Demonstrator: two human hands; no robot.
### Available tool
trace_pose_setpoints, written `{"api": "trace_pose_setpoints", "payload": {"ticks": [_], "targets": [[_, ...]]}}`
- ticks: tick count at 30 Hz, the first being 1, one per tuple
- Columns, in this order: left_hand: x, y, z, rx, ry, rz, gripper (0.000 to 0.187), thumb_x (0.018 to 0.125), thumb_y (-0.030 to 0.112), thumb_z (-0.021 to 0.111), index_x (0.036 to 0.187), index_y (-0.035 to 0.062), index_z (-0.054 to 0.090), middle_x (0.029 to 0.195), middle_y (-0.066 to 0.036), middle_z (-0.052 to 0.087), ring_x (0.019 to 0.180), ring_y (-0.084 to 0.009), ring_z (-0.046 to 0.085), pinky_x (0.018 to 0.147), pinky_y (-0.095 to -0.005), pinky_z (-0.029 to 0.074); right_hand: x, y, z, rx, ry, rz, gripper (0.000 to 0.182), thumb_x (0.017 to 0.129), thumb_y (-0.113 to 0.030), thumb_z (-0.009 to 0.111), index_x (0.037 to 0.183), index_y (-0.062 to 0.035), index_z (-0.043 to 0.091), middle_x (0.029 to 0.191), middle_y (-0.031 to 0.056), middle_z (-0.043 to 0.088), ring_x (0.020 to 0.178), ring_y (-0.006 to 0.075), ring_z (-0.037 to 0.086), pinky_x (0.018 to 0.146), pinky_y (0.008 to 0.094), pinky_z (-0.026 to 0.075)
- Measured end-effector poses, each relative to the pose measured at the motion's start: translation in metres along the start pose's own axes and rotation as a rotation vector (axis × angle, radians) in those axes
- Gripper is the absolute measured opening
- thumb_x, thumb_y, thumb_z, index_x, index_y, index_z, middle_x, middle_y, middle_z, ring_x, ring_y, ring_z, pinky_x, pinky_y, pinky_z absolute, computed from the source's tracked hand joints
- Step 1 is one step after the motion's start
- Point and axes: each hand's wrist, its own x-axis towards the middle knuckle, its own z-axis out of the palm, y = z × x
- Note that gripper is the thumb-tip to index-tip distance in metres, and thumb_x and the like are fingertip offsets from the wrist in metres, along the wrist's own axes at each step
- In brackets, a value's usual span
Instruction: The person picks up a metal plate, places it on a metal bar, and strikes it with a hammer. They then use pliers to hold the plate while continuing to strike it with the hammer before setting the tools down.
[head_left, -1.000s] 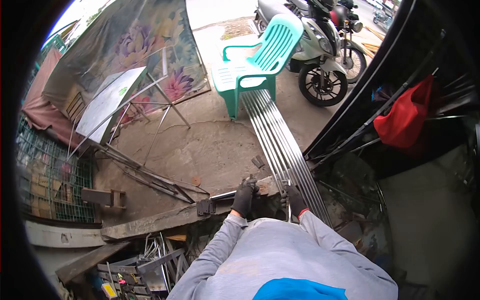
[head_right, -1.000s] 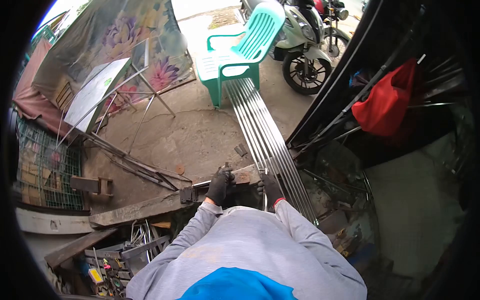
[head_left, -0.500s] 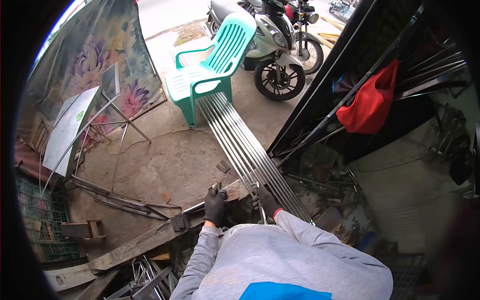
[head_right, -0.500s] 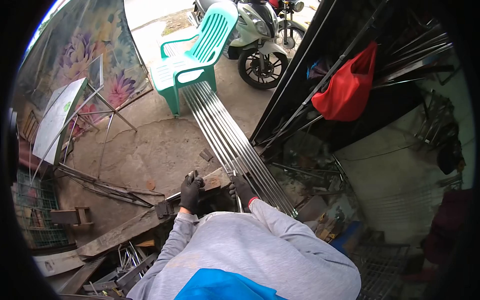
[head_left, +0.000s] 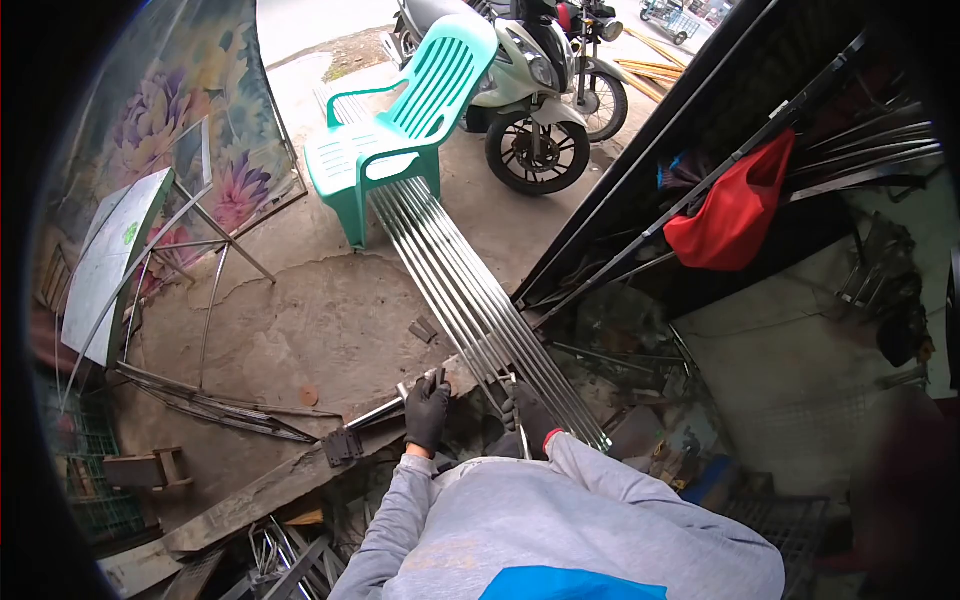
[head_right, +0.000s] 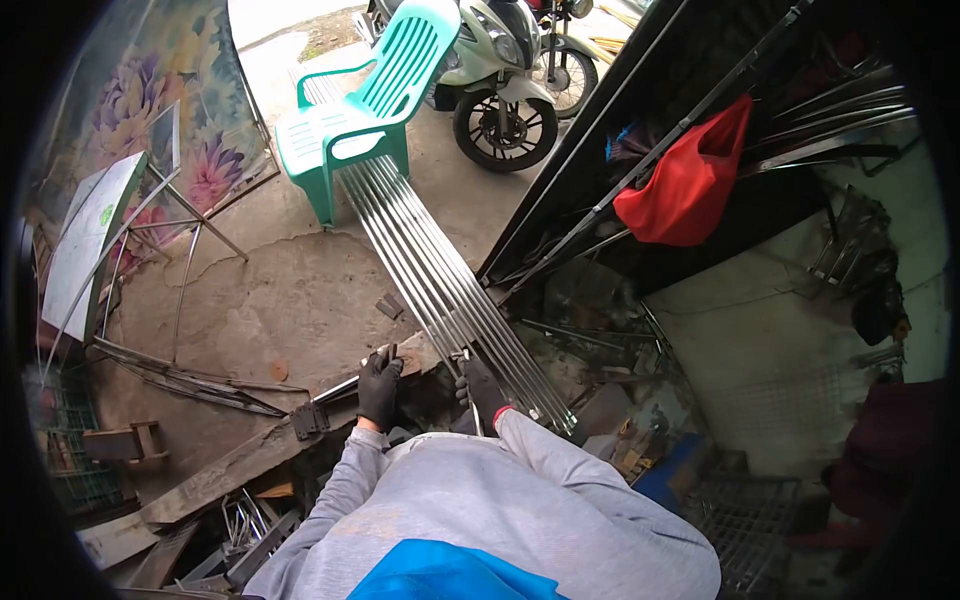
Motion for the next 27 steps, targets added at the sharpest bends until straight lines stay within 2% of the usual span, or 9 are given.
{"api": "trace_pose_setpoints", "payload": {"ticks": [2,7,9,12,13,15,18,25,27], "targets": [[0.003,-0.012,-0.003,0.683,0.108,0.297,0.036,0.097,0.018,0.072,0.125,-0.0037,0.07,0.101,-0.013,0.075,0.09,-0.0209,0.071,0.082,-0.0343,0.055,-0.011,0.0,-0.002,0.109,0.051,0.012,0.032,0.11,-0.048,0.055,0.123,-0.0197,0.062,0.085,0.0014,0.064,0.065,0.0144,0.062,0.056,0.0335,0.054],[0.01,-0.042,-0.009,0.513,0.128,0.268,0.04,0.093,0.02,0.076,0.125,-0.0032,0.07,0.1,-0.016,0.077,0.088,-0.0234,0.071,0.081,-0.0381,0.056,-0.019,0.021,-0.021,0.208,0.028,0.081,0.035,0.108,-0.053,0.055,0.122,-0.0219,0.061,0.084,-0.0002,0.062,0.063,0.0136,0.06,0.056,0.0334,0.053],[0.01,-0.05,-0.02,0.596,0.144,-0.061,0.042,0.088,0.029,0.079,0.116,-0.0025,0.074,0.105,-0.022,0.077,0.096,-0.0354,0.075,0.087,-0.0436,0.056,-0.024,0.027,-0.027,0.194,-0.03,0.135,0.037,0.106,-0.053,0.055,0.125,-0.0223,0.06,0.083,0.0001,0.062,0.062,0.0133,0.058,0.055,0.0334,0.052],[0.02,-0.103,-0.044,0.809,0.275,0.038,0.043,0.091,0.037,0.078,0.115,0.0017,0.074,0.107,-0.024,0.074,0.101,-0.0431,0.072,0.088,-0.0523,0.056,-0.017,0.032,-0.03,0.083,0.038,0.178,0.037,0.106,-0.05,0.052,0.113,-0.0171,0.065,0.082,0.0029,0.065,0.065,0.0167,0.065,0.057,0.0331,0.055],[0.022,-0.114,-0.05,0.782,0.279,-0.012,0.043,0.094,0.039,0.075,0.119,0.0032,0.073,0.113,-0.024,0.073,0.105,-0.0447,0.07,0.093,-0.053,0.054,-0.001,0.054,-0.04,0.035,0.007,0.161,0.042,0.105,-0.047,0.053,0.122,-0.0113,0.065,0.083,0.0043,0.067,0.068,0.0184,0.069,0.057,0.0319,0.057],[0.03,-0.142,-0.063,0.909,0.334,0.085,0.043,0.097,0.041,0.072,0.122,0.0054,0.073,0.112,-0.023,0.073,0.105,-0.044,0.068,0.092,-0.053,0.052,0.031,0.071,-0.043,0.037,-0.129,0.155,0.051,0.108,-0.038,0.054,0.149,-0.0077,0.052,0.087,0.0056,0.067,0.068,0.016,0.07,0.054,0.0284,0.056],[0.043,-0.197,-0.092,1.183,0.389,0.07,0.047,0.096,0.046,0.07,0.128,0.0116,0.074,0.114,-0.022,0.073,0.11,-0.0454,0.066,0.098,-0.0575,0.048,0.088,0.109,-0.044,-0.021,-0.156,0.214,0.049,0.107,-0.028,0.059,0.153,-0.0115,0.051,0.092,0.004,0.066,0.07,0.011,0.065,0.057,0.0272,0.054],[0.09,-0.24,-0.106,1.396,0.442,0.426,0.042,0.087,0.043,0.074,0.122,0.0203,0.075,0.121,-0.012,0.071,0.122,-0.0371,0.061,0.116,-0.0607,0.034,0.179,0.134,-0.009,-0.391,-0.252,0.032,0.064,0.104,-0.03,0.067,0.159,-0.0063,0.046,0.099,0.0016,0.064,0.076,0.0089,0.059,0.068,0.0266,0.051],[0.105,-0.251,-0.1,1.466,0.395,0.452,0.04,0.089,0.043,0.075,0.121,0.0195,0.075,0.122,-0.011,0.071,0.127,-0.0359,0.06,0.118,-0.0577,0.035,0.211,0.148,-0.001,-0.564,-0.226,-0.165,0.059,0.099,-0.028,0.074,0.149,-0.0038,0.056,0.122,0.0113,0.069,0.099,0.0189,0.068,0.085,0.0326,0.055]]}}
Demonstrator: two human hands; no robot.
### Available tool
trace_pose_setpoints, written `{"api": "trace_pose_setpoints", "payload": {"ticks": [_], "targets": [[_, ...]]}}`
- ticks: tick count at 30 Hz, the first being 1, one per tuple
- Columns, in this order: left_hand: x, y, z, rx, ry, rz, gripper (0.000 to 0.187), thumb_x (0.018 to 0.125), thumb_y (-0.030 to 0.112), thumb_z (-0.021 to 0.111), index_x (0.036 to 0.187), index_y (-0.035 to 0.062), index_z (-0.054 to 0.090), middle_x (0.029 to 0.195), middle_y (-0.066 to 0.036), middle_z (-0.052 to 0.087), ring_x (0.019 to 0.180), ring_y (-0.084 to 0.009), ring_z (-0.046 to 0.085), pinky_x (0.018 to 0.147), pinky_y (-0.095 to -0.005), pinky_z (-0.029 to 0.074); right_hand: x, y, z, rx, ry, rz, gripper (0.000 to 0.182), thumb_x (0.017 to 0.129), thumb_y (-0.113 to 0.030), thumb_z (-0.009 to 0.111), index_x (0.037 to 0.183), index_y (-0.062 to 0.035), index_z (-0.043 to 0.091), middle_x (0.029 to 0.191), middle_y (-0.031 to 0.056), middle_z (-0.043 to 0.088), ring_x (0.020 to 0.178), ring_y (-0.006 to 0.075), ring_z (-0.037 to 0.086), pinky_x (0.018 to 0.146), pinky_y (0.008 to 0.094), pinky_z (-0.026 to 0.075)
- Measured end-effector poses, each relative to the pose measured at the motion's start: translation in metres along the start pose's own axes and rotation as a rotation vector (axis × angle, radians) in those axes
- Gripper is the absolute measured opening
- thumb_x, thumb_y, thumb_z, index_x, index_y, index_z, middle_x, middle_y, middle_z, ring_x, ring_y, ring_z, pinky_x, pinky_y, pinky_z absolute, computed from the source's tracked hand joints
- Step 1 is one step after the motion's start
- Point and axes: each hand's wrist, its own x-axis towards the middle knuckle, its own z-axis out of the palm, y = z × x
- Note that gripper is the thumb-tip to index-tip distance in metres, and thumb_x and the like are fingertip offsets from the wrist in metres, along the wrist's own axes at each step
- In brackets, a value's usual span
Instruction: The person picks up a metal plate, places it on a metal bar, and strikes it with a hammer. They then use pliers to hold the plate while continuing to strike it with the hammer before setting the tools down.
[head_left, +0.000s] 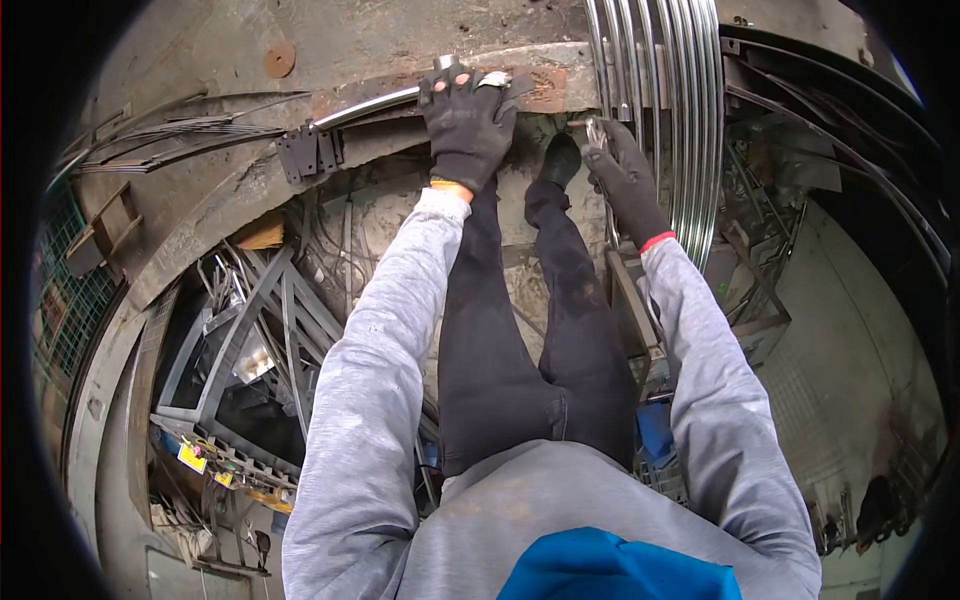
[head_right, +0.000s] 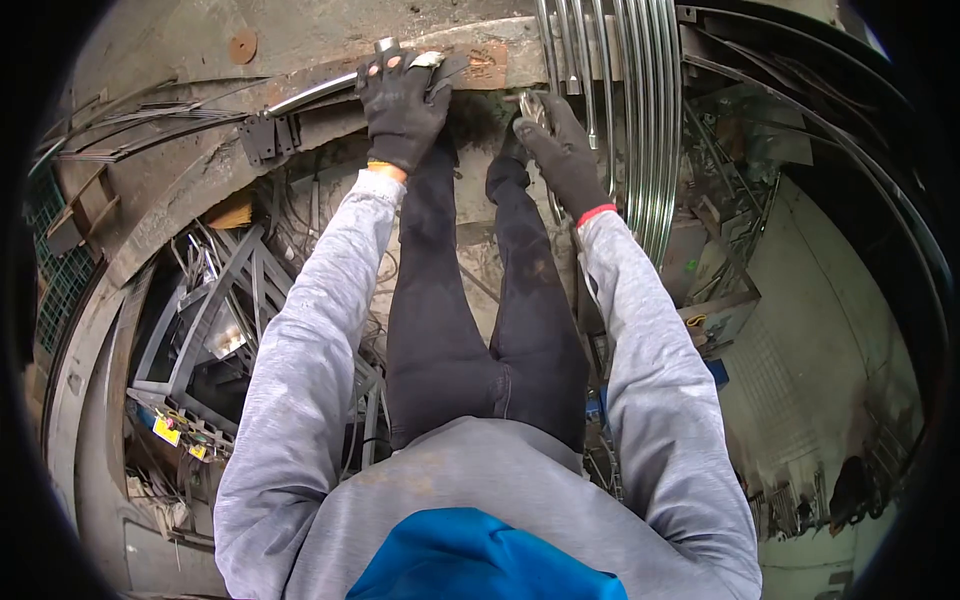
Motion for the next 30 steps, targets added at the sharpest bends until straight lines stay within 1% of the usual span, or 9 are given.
{"api": "trace_pose_setpoints", "payload": {"ticks": [4,6,8,11,15,17,21,23,30], "targets": [[0.011,0.005,0.026,0.135,-0.079,0.064,0.039,0.09,0.045,0.074,0.121,0.0224,0.075,0.125,-0.011,0.07,0.13,-0.0373,0.058,0.123,-0.058,0.031,0.056,0.016,0.01,-0.195,0.037,-0.121,0.068,0.099,-0.035,0.073,0.155,-0.0037,0.052,0.116,0.0079,0.068,0.087,0.0122,0.064,0.077,0.0291,0.054],[0.014,0.002,0.034,0.133,-0.111,0.075,0.038,0.09,0.042,0.074,0.122,0.0222,0.075,0.128,-0.013,0.07,0.136,-0.0406,0.056,0.126,-0.0629,0.026,0.08,0.03,0.013,-0.476,0.21,-0.409,0.067,0.098,-0.036,0.075,0.153,-0.003,0.055,0.121,0.0097,0.069,0.092,0.0132,0.065,0.08,0.0308,0.055],[0.012,-0.001,0.04,0.128,-0.109,0.064,0.038,0.089,0.043,0.075,0.121,0.0215,0.075,0.13,-0.013,0.07,0.136,-0.0406,0.057,0.126,-0.064,0.027,0.085,0.01,0.016,-0.393,0.156,-0.294,0.07,0.096,-0.038,0.076,0.154,-0.0036,0.055,0.131,0.0143,0.069,0.108,0.0199,0.067,0.092,0.0351,0.056],[0.012,-0.002,0.04,0.138,-0.049,0.071,0.04,0.089,0.044,0.076,0.121,0.021,0.075,0.13,-0.013,0.07,0.133,-0.0399,0.058,0.127,-0.0641,0.026,0.09,-0.013,0.021,-0.134,-0.025,0.002,0.072,0.096,-0.04,0.076,0.155,-0.0036,0.054,0.147,0.0214,0.064,0.137,0.0306,0.06,0.116,0.0388,0.045],[0.012,-0.001,0.034,0.112,-0.04,0.059,0.05,0.094,0.048,0.068,0.128,0.0119,0.074,0.138,-0.019,0.068,0.142,-0.0421,0.054,0.125,-0.0613,0.034,0.096,0.005,0.027,-0.339,0.048,-0.188,0.072,0.096,-0.039,0.078,0.153,-0.0015,0.055,0.142,0.0199,0.066,0.131,0.0287,0.063,0.113,0.039,0.047],[0.011,-0.001,0.036,-0.009,-0.088,0.012,0.04,0.095,0.038,0.069,0.126,0.0132,0.072,0.134,-0.015,0.064,0.145,-0.0431,0.047,0.129,-0.0667,0.02,0.098,0.015,0.027,-0.343,0.055,-0.228,0.073,0.091,-0.041,0.081,0.151,-0.0052,0.058,0.138,0.0196,0.07,0.126,0.0312,0.069,0.107,0.042,0.052],[0.012,0.001,0.034,-0.003,-0.109,0.0,0.038,0.093,0.037,0.071,0.122,0.0129,0.072,0.131,-0.015,0.066,0.141,-0.0413,0.051,0.129,-0.0641,0.023,0.092,0.005,0.031,-0.228,0.014,-0.218,0.073,0.091,-0.042,0.081,0.15,-0.0059,0.059,0.136,0.0192,0.07,0.125,0.0314,0.069,0.106,0.0423,0.053],[0.012,0.001,0.036,0.003,-0.077,0.006,0.038,0.092,0.038,0.072,0.12,0.0122,0.073,0.129,-0.015,0.066,0.139,-0.0394,0.053,0.129,-0.0634,0.023,0.09,-0.005,0.031,-0.354,-0.011,-0.224,0.074,0.095,-0.038,0.078,0.153,0.0009,0.054,0.142,0.0227,0.066,0.131,0.0322,0.064,0.113,0.0416,0.047],[0.016,0.002,0.034,0.002,-0.124,0.006,0.039,0.093,0.038,0.072,0.12,0.0102,0.073,0.128,-0.016,0.067,0.136,-0.0374,0.055,0.128,-0.0632,0.024,0.1,-0.007,0.034,-0.478,0.016,-0.209,0.076,0.094,-0.042,0.079,0.152,-0.0004,0.055,0.141,0.0236,0.066,0.13,0.0333,0.065,0.112,0.0425,0.048]]}}
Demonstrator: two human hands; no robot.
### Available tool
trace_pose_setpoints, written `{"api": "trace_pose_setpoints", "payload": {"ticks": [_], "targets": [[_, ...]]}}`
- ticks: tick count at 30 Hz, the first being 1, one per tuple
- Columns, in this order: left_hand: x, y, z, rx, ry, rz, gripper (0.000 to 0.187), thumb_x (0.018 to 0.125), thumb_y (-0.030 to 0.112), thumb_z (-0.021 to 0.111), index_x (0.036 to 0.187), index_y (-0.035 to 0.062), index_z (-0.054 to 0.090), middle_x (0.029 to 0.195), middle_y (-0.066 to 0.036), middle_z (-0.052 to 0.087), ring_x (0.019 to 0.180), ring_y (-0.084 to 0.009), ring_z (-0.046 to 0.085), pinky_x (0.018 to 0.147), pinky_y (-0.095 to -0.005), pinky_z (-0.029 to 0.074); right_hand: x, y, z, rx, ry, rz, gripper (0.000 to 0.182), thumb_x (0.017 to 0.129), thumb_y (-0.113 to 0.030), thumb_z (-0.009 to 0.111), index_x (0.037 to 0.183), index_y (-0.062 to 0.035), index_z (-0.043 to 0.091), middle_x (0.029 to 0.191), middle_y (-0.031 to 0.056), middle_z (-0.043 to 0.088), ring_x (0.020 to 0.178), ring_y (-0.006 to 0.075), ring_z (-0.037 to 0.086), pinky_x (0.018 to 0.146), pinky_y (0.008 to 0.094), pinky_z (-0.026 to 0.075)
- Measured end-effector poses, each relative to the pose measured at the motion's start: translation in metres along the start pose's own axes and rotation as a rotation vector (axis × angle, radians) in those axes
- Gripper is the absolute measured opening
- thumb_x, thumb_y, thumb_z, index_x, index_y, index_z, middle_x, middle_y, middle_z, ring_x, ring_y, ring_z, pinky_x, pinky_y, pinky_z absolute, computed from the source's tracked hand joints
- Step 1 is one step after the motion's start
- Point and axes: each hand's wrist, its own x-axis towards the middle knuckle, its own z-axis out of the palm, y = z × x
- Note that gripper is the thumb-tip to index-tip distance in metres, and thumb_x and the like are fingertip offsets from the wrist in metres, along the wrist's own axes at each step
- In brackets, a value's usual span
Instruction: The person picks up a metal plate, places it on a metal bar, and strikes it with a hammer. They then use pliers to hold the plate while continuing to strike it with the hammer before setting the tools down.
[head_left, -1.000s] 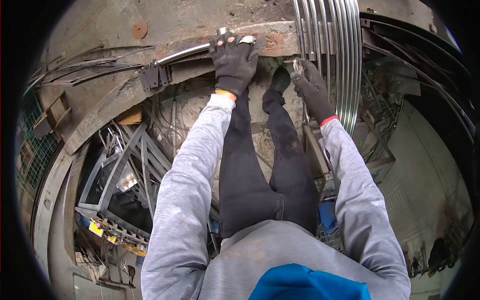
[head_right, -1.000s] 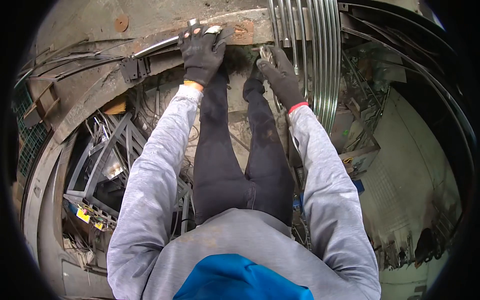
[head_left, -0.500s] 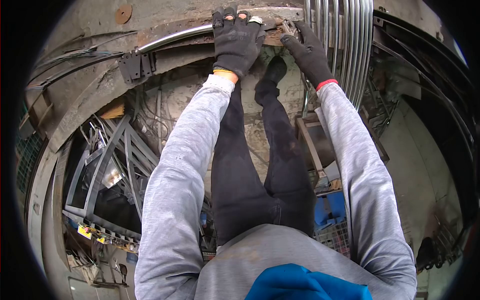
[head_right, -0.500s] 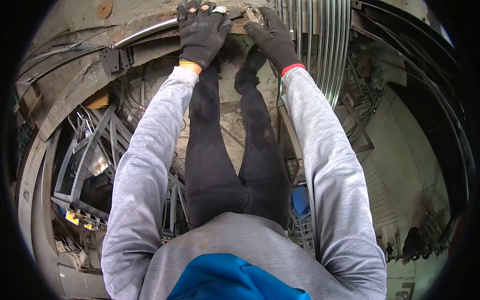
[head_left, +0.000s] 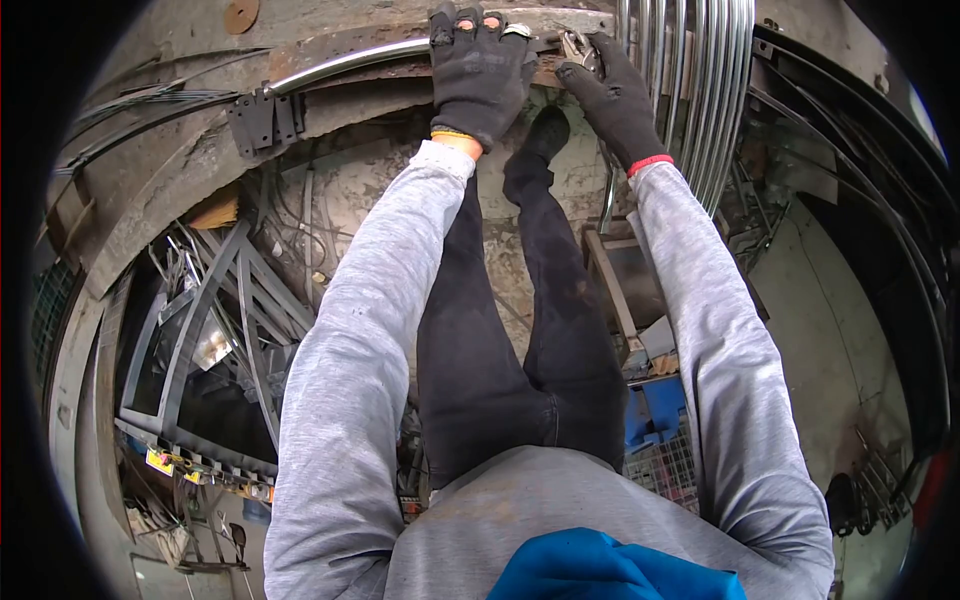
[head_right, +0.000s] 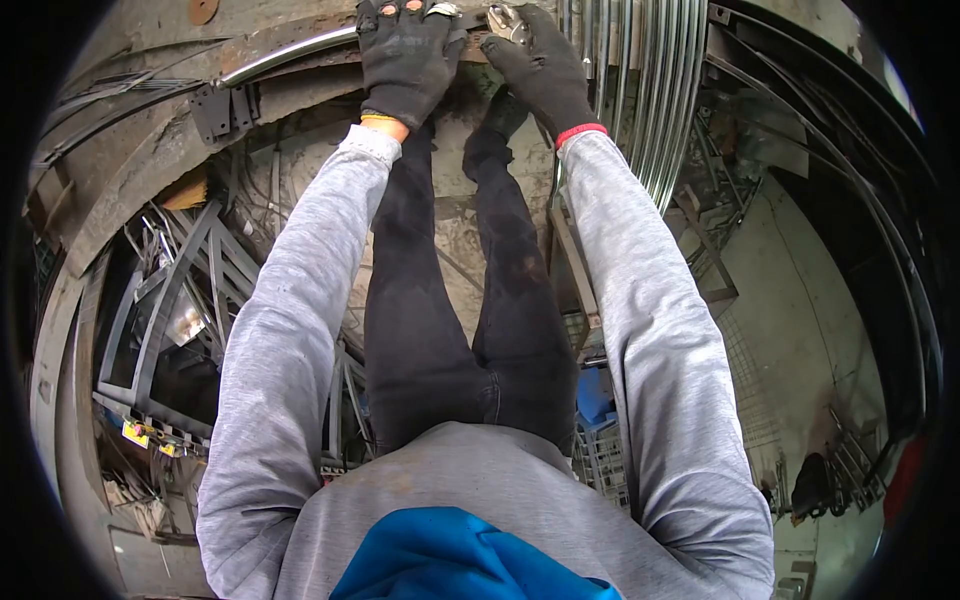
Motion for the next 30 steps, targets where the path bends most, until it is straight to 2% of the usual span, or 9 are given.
{"api": "trace_pose_setpoints", "payload": {"ticks": [2,20,30], "targets": [[-0.002,0.0,0.004,0.001,0.073,-0.01,0.039,0.093,0.038,0.071,0.121,0.01,0.073,0.128,-0.016,0.067,0.135,-0.0378,0.056,0.129,-0.063,0.024,-0.002,-0.001,0.002,-0.015,0.023,-0.033,0.076,0.094,-0.045,0.079,0.151,0.0001,0.056,0.14,0.0241,0.067,0.129,0.0345,0.066,0.111,0.0439,0.049],[0.0,-0.001,-0.001,-0.041,0.093,0.007,0.04,0.09,0.035,0.074,0.121,0.0103,0.073,0.125,-0.017,0.067,0.131,-0.0388,0.058,0.128,-0.0626,0.026,-0.004,-0.007,0.007,-0.165,0.042,-0.057,0.078,0.094,-0.052,0.077,0.147,0.0018,0.057,0.135,0.0262,0.068,0.121,0.039,0.069,0.105,0.0476,0.053],[-0.001,-0.001,0.004,0.001,0.091,0.002,0.041,0.093,0.039,0.072,0.123,0.0111,0.074,0.127,-0.018,0.068,0.133,-0.0394,0.058,0.128,-0.0628,0.025,-0.009,-0.02,0.006,-0.076,0.031,-0.035,0.069,0.094,-0.045,0.078,0.145,-0.0038,0.059,0.123,0.0209,0.074,0.108,0.0335,0.074,0.097,0.0456,0.056]]}}
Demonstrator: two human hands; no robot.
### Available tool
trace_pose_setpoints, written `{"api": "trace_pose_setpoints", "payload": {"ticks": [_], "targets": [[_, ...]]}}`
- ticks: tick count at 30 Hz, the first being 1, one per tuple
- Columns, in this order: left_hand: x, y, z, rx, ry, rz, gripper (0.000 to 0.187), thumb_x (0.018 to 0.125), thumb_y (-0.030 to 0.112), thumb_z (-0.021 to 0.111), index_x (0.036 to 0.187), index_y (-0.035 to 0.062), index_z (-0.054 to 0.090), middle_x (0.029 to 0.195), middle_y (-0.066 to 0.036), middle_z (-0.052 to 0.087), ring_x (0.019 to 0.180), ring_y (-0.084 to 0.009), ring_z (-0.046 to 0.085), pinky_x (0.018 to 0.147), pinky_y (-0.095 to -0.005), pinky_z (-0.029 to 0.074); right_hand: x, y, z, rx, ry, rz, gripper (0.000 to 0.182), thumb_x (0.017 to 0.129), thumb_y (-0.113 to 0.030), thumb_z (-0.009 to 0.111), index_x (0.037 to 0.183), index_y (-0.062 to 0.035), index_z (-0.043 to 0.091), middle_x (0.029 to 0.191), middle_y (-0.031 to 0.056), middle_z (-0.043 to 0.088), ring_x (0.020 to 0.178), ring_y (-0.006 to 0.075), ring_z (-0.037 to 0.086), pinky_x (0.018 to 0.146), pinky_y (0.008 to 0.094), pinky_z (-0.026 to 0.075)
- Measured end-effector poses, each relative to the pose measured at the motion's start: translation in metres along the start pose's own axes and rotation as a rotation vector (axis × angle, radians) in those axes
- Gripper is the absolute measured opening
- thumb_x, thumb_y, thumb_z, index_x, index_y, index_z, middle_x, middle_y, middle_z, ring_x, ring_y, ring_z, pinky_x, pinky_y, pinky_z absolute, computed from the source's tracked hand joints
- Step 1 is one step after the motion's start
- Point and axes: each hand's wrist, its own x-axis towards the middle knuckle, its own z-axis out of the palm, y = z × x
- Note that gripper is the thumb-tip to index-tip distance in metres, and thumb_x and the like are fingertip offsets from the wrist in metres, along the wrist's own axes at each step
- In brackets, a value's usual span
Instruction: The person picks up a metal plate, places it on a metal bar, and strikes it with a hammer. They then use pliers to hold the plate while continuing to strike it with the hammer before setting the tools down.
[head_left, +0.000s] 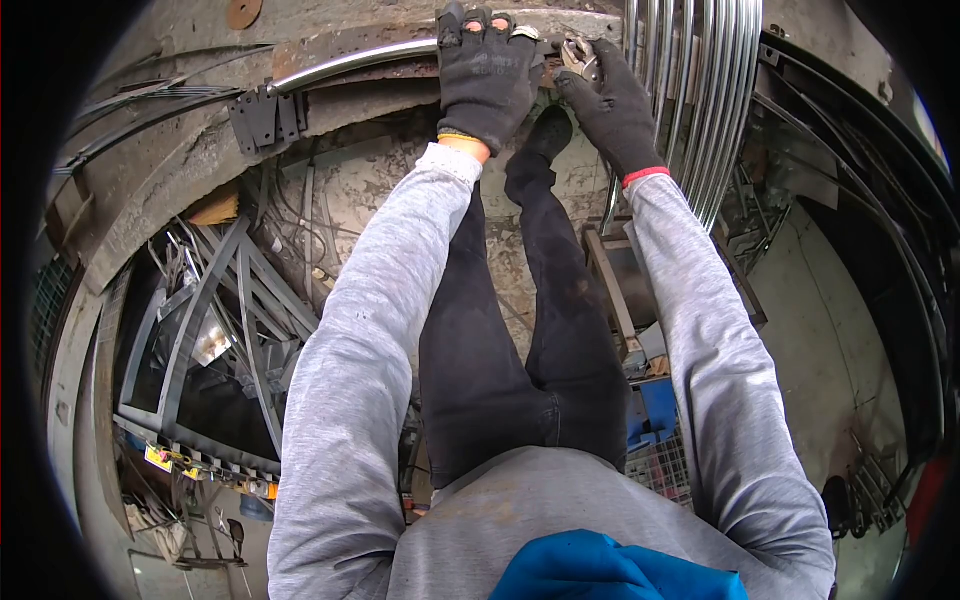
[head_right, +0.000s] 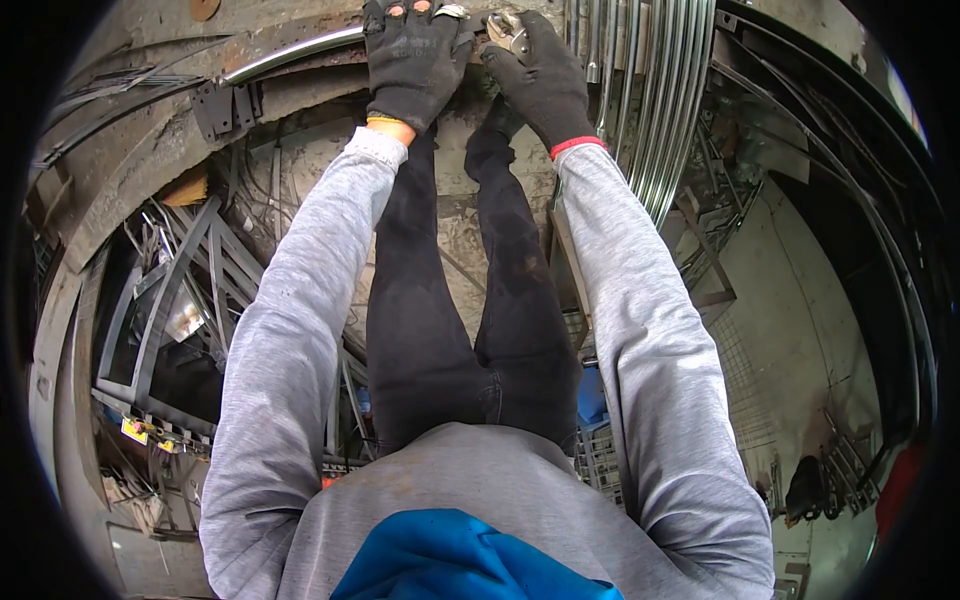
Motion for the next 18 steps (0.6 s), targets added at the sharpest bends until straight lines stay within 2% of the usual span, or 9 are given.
{"api": "trace_pose_setpoints", "payload": {"ticks": [3,5,8,12,14,15,17,18], "targets": [[0.0,-0.001,0.0,0.007,-0.008,-0.002,0.041,0.094,0.039,0.071,0.124,0.0115,0.074,0.128,-0.018,0.068,0.134,-0.04,0.058,0.128,-0.0629,0.025,0.001,0.009,0.002,-0.026,-0.012,0.023,0.068,0.095,-0.045,0.077,0.146,-0.004,0.058,0.125,0.0207,0.073,0.109,0.0336,0.074,0.098,0.0456,0.056],[0.0,-0.001,-0.001,-0.001,-0.033,-0.004,0.041,0.095,0.04,0.07,0.124,0.0113,0.074,0.129,-0.018,0.068,0.134,-0.0407,0.058,0.129,-0.0639,0.024,0.004,0.027,0.01,-0.095,0.049,-0.075,0.068,0.095,-0.044,0.077,0.147,-0.004,0.058,0.127,0.0213,0.073,0.11,0.034,0.074,0.099,0.0455,0.055],[-0.001,-0.001,-0.003,-0.006,-0.043,0.023,0.041,0.095,0.04,0.07,0.124,0.0112,0.074,0.13,-0.018,0.068,0.134,-0.0414,0.057,0.129,-0.0648,0.023,0.005,0.027,0.012,-0.077,0.057,-0.08,0.068,0.095,-0.046,0.076,0.146,-0.0036,0.058,0.128,0.0226,0.072,0.112,0.0343,0.074,0.1,0.0456,0.055],[-0.001,0.001,0.0,-0.032,-0.046,-0.021,0.041,0.095,0.04,0.07,0.124,0.0116,0.074,0.131,-0.018,0.067,0.138,-0.0421,0.055,0.129,-0.0671,0.02,-0.001,0.016,0.012,0.011,0.024,-0.004,0.071,0.096,-0.048,0.075,0.149,-0.0035,0.055,0.127,0.0237,0.072,0.112,0.0359,0.074,0.1,0.046,0.055],[0.001,0.001,-0.005,0.033,0.002,-0.009,0.04,0.095,0.039,0.07,0.123,0.011,0.074,0.134,-0.02,0.068,0.133,-0.041,0.061,0.124,-0.0626,0.034,-0.002,0.015,0.014,-0.074,0.008,0.018,0.074,0.097,-0.049,0.072,0.151,-0.0038,0.051,0.127,0.0251,0.072,0.113,0.041,0.073,0.099,0.0485,0.055],[0.001,0.001,-0.004,0.035,0.001,-0.005,0.04,0.095,0.039,0.07,0.123,0.011,0.074,0.134,-0.02,0.068,0.133,-0.041,0.061,0.124,-0.0626,0.034,-0.001,0.01,0.011,-0.07,0.01,0.02,0.074,0.097,-0.049,0.072,0.151,-0.0038,0.051,0.127,0.0251,0.072,0.113,0.041,0.073,0.099,0.0485,0.055],[0.0,-0.002,0.0,0.031,-0.226,-0.055,0.039,0.09,0.04,0.074,0.122,0.0183,0.075,0.134,-0.013,0.069,0.132,-0.0393,0.058,0.127,-0.0626,0.026,0.001,-0.006,0.002,-0.166,-0.062,0.074,0.075,0.098,-0.05,0.07,0.153,-0.0046,0.047,0.126,0.0272,0.072,0.113,0.046,0.072,0.098,0.0516,0.054],[0.001,-0.005,-0.007,0.035,-0.228,-0.045,0.039,0.09,0.04,0.074,0.122,0.0183,0.075,0.134,-0.013,0.069,0.132,-0.0393,0.058,0.127,-0.0626,0.026,0.002,-0.007,0.002,-0.158,-0.055,0.078,0.075,0.098,-0.05,0.07,0.153,-0.0046,0.047,0.126,0.0272,0.072,0.113,0.046,0.072,0.098,0.0516,0.054]]}}
